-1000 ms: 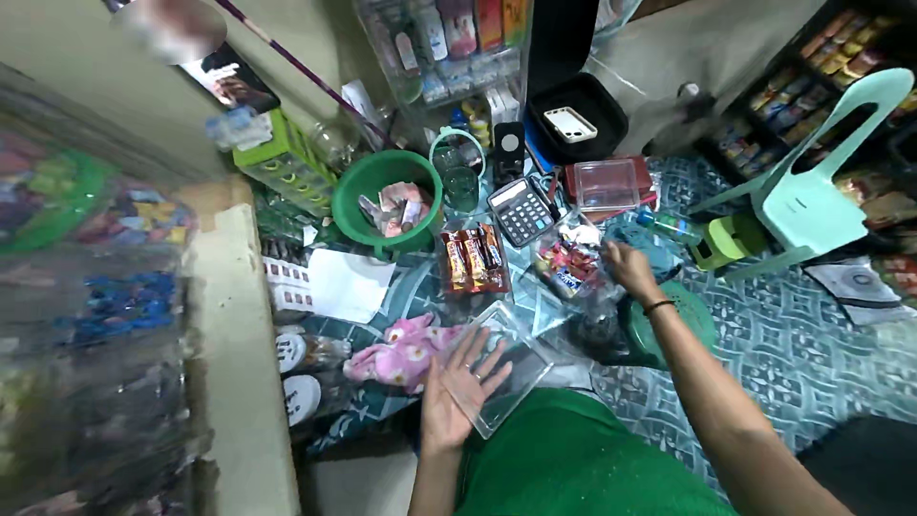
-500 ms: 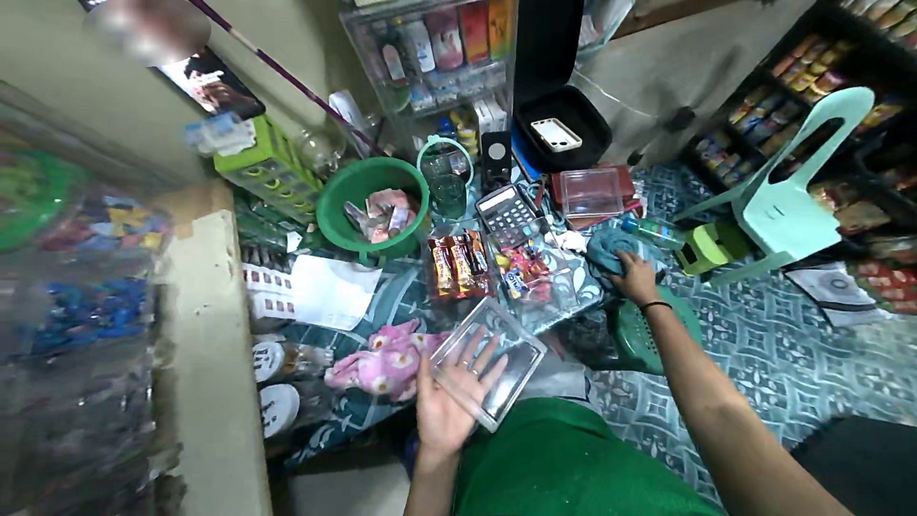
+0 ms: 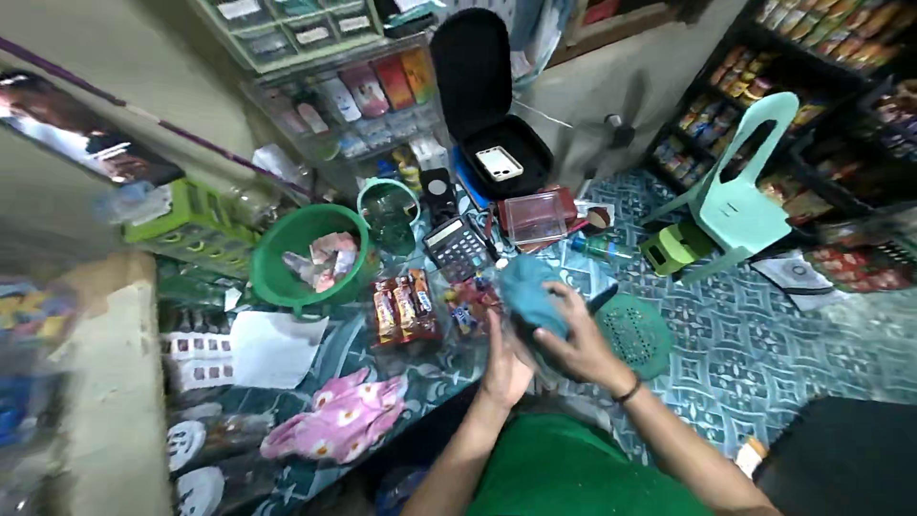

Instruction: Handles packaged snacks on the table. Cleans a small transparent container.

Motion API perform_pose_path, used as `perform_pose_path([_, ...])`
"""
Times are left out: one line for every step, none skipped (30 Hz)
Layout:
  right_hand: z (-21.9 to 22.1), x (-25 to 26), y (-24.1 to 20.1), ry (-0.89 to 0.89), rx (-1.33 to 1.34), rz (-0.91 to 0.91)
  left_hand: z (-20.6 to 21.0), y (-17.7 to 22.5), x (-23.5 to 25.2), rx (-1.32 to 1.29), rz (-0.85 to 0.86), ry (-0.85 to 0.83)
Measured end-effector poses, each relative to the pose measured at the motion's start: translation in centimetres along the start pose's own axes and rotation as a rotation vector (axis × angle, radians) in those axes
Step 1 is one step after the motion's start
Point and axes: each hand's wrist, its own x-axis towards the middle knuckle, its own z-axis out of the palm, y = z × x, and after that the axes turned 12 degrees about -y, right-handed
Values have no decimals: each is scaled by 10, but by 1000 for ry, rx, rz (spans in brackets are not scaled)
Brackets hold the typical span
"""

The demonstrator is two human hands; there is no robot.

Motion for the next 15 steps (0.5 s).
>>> perform_pose_path([19, 0, 0, 55, -88, -54, 9, -7, 5, -11, 4, 72])
perform_pose_path([29, -1, 3, 107, -151, -106, 12, -13, 9, 6, -2, 113])
perform_pose_path([28, 2, 9, 131, -196, -139, 12, -19, 12, 34, -18, 115])
perform_pose_path([19, 7, 16, 128, -227, -142, 9, -26, 14, 71, -32, 95])
perform_pose_path([6, 14, 22, 121, -249, -110, 7, -32, 14, 115, -31, 74])
perform_pose_path([-7, 20, 29, 121, -254, -51, 4, -36, 14, 152, -25, 43])
perform_pose_path([-18, 27, 37, 136, -252, 2, 1, -37, 15, 183, -10, 0])
perform_pose_path([-25, 32, 44, 169, -255, 19, 0, -36, 16, 217, 3, -43])
perform_pose_path([-29, 33, 46, 191, -251, 6, 0, -33, 16, 251, 8, -76])
perform_pose_path([-31, 32, 43, 187, -251, -27, 0, -30, 16, 300, 6, -101])
perform_pose_path([-30, 30, 36, 158, -259, -74, 0, -27, 14, 363, -3, -106])
perform_pose_path([-28, 25, 25, 108, -269, -134, 1, -26, 10, 430, -23, -74])
perform_pose_path([-23, 20, 14, 56, -295, -205, 4, -27, 5, 521, -59, -6])
perform_pose_path([-18, 14, 5, 23, -329, -276, 7, -29, -1, 627, -103, 69])
perform_pose_path([-15, 12, 1, 23, -358, -331, 9, -31, -5, 729, -127, 111])
